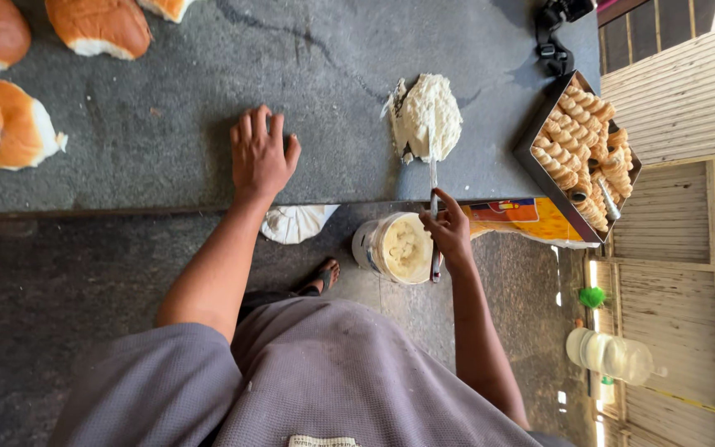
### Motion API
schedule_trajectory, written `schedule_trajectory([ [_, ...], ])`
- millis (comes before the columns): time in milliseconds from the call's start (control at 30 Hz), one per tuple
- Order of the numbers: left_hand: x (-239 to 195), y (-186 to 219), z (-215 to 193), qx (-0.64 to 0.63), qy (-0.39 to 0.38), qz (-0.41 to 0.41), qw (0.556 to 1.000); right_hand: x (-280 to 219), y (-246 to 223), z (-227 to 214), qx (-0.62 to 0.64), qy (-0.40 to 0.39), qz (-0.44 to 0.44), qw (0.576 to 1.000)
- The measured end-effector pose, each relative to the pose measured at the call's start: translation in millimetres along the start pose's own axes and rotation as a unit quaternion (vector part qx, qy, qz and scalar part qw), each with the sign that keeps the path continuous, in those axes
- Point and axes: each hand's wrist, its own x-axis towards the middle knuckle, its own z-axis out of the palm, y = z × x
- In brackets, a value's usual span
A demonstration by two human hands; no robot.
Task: The person scoops cream cheese from a bucket onto a countertop and spreads it with a knife. Then the person picks up small bread rolls one by one and spreads cream cheese on their cut surfaces.
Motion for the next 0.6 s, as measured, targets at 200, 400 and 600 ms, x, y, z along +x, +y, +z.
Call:
schedule_trajectory([
  [200,-2,-5,13,0.01,-0.026,-0.007,1.0,-26,24,5,0.078,0.046,0.112,0.99],
  [400,0,-7,16,0.033,-0.048,-0.007,0.998,-28,-3,16,0.134,0.077,0.144,0.977],
  [600,-1,-2,6,0.031,-0.048,-0.005,0.998,-9,-40,26,0.074,0.049,0.1,0.991],
])
